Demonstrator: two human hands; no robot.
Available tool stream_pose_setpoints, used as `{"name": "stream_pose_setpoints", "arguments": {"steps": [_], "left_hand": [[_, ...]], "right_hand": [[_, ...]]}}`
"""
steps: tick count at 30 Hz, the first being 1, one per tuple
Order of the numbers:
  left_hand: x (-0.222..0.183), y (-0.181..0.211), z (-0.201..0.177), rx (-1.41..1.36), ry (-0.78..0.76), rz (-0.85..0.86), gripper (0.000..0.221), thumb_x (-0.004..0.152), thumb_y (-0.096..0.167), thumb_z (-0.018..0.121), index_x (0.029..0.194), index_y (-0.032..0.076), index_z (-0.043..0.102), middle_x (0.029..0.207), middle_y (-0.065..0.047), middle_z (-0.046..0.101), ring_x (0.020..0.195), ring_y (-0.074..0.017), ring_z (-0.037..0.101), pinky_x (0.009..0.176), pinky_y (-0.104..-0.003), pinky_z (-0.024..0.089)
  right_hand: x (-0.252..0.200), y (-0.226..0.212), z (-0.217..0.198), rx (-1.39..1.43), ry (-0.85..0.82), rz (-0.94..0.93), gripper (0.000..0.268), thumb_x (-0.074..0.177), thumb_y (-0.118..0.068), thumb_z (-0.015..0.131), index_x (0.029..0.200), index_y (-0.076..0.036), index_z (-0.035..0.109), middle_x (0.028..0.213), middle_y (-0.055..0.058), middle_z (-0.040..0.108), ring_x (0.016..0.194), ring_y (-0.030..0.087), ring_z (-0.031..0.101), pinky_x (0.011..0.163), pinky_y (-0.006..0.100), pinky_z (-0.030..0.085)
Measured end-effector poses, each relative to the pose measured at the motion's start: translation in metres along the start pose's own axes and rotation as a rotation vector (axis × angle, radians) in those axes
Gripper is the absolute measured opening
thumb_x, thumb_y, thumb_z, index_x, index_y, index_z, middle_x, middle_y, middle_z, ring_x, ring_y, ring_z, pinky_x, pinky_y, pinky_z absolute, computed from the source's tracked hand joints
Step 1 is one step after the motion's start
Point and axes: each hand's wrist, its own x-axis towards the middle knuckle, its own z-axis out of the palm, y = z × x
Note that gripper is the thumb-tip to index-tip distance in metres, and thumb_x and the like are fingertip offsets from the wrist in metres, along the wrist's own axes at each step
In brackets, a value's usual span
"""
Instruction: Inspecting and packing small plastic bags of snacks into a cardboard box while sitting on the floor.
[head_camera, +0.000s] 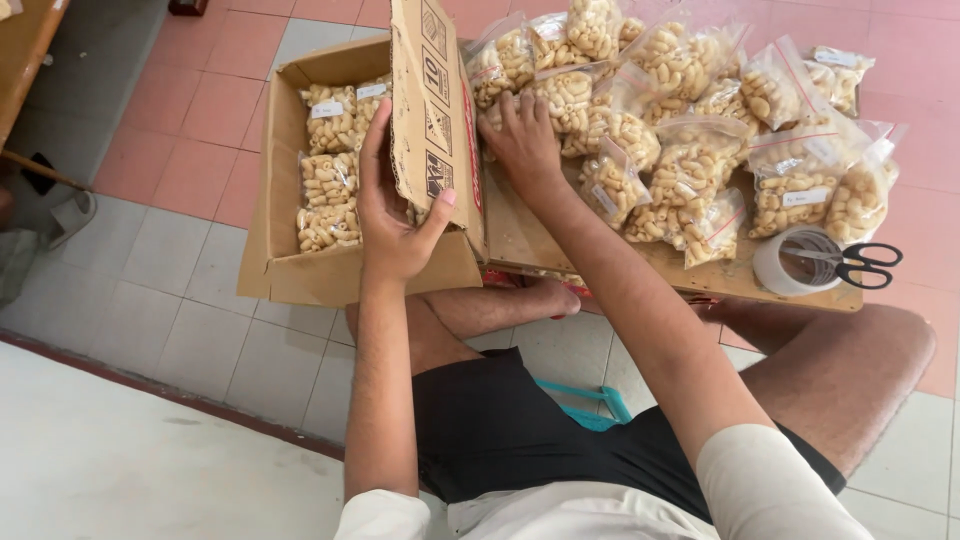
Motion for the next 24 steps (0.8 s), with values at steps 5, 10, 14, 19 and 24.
{"name": "stream_pose_setpoints", "arguments": {"steps": [5,10,14,19,24], "left_hand": [[0.002,-0.005,-0.005,0.063,-0.021,0.049,0.076,0.113,0.018,0.073,0.173,0.014,0.028,0.18,-0.008,0.032,0.172,-0.0285,0.033,0.149,-0.048,0.034],[0.0,-0.01,-0.003,0.099,-0.037,0.096,0.077,0.112,0.02,0.073,0.174,0.017,0.027,0.179,-0.009,0.032,0.171,-0.0298,0.032,0.149,-0.055,0.036],[0.001,-0.004,-0.002,0.014,-0.037,0.107,0.075,0.114,0.013,0.073,0.174,0.015,0.027,0.181,-0.007,0.031,0.173,-0.0279,0.033,0.15,-0.05,0.036],[0.002,-0.006,-0.002,0.036,-0.006,0.103,0.074,0.114,0.016,0.073,0.174,0.013,0.029,0.18,-0.008,0.032,0.172,-0.0281,0.034,0.149,-0.049,0.036],[0.002,-0.003,-0.004,0.089,-0.035,0.058,0.075,0.113,0.019,0.071,0.174,0.021,0.028,0.179,-0.007,0.033,0.171,-0.0287,0.034,0.149,-0.053,0.036]], "right_hand": [[-0.039,0.003,-0.029,-0.069,0.444,0.047,0.05,0.082,-0.018,0.086,0.126,-0.02,0.063,0.125,0.018,0.068,0.1,0.038,0.07,0.095,0.058,0.054],[-0.088,0.022,-0.069,-0.022,0.453,-0.007,0.044,0.083,-0.011,0.086,0.12,-0.016,0.063,0.12,0.019,0.068,0.085,0.04,0.07,0.083,0.057,0.055],[-0.105,0.035,-0.101,0.187,0.463,0.02,0.038,0.083,-0.007,0.073,0.12,-0.016,0.069,0.114,0.011,0.072,0.087,0.028,0.068,0.075,0.045,0.053],[-0.13,0.081,-0.147,0.471,0.548,0.124,0.044,0.089,-0.005,0.08,0.128,-0.02,0.066,0.121,0.012,0.07,0.092,0.023,0.066,0.086,0.042,0.06],[-0.176,0.121,-0.178,0.4,0.5,0.504,0.052,0.092,-0.021,0.078,0.14,-0.013,0.06,0.149,0.022,0.035,0.141,0.042,0.038,0.115,0.074,0.038]]}}
